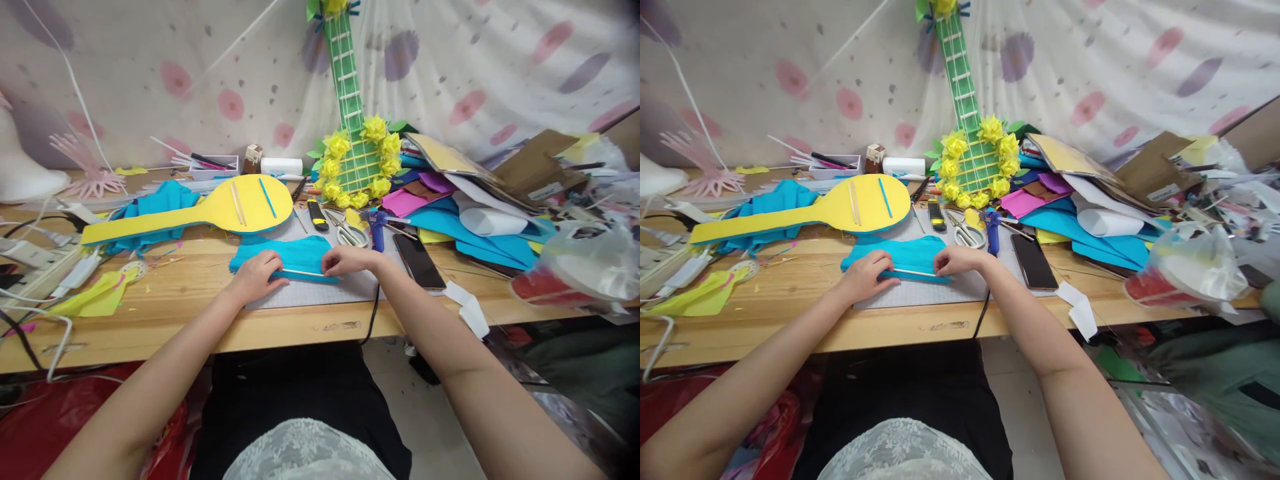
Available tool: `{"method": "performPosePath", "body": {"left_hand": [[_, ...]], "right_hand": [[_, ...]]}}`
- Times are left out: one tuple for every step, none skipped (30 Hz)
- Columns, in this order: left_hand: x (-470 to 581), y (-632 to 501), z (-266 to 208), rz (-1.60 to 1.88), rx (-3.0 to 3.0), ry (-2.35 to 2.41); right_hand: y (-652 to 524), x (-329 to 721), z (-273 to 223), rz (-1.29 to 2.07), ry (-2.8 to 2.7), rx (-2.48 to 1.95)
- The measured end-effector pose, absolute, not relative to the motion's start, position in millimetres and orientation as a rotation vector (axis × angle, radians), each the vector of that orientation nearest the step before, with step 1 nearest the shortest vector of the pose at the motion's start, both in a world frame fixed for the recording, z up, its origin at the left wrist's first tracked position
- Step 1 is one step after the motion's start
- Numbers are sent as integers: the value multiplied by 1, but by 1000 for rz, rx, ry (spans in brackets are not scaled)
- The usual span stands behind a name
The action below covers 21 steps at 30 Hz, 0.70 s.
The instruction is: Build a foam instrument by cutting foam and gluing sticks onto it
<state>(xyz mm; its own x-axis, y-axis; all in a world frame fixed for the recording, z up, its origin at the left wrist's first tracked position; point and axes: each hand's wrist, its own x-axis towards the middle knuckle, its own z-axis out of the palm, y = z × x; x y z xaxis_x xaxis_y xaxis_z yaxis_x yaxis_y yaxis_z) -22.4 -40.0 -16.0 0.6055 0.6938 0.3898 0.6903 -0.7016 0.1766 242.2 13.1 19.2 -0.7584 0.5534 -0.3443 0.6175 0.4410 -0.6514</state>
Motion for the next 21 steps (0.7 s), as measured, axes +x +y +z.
{"method": "performPosePath", "body": {"left_hand": [[-22,-41,-16,716,2813,1229],[-22,-42,-17,733,2817,1240],[-22,-42,-17,733,2821,1242],[-22,-41,-18,717,2823,1237],[-23,-41,-19,690,2822,1229],[-24,-40,-19,666,2819,1222],[-25,-39,-20,648,2817,1223],[-26,-38,-21,640,2817,1236],[-27,-37,-21,647,2820,1270],[-29,-36,-21,670,2822,1331],[-30,-36,-21,704,2818,1418],[-31,-35,-20,745,2805,1519],[-32,-35,-19,782,2784,1614],[-34,-35,-18,802,2770,1666],[-34,-36,-17,799,2766,1669],[-35,-37,-17,781,2768,1629],[-36,-38,-16,760,2768,1570],[-36,-39,-16,746,2757,1520],[-36,-39,-16,747,2737,1502],[-35,-39,-16,766,2710,1520],[-33,-38,-16,796,2682,1559]], "right_hand": [[14,241,17,-1211,2621,1069],[15,239,14,-1189,2648,1085],[16,238,11,-1159,2675,1106],[17,236,8,-1124,2700,1130],[18,236,6,-1082,2722,1157],[19,235,5,-1041,2744,1184],[20,234,4,-1003,2770,1208],[20,233,4,-978,2803,1229],[21,232,4,-971,2844,1241],[22,230,4,-977,2890,1240],[23,228,4,-986,2939,1228],[24,226,4,-991,2986,1207],[24,223,4,-987,3023,1188],[24,221,3,-978,3050,1187],[24,219,1,-969,3067,1204],[24,217,-2,-966,3083,1232],[23,216,-5,-967,3100,1258],[21,215,-8,-961,3124,1275],[20,215,-11,-937,3157,1291],[18,215,-13,-892,3193,1315],[16,215,-15,-834,3222,1351]]}}
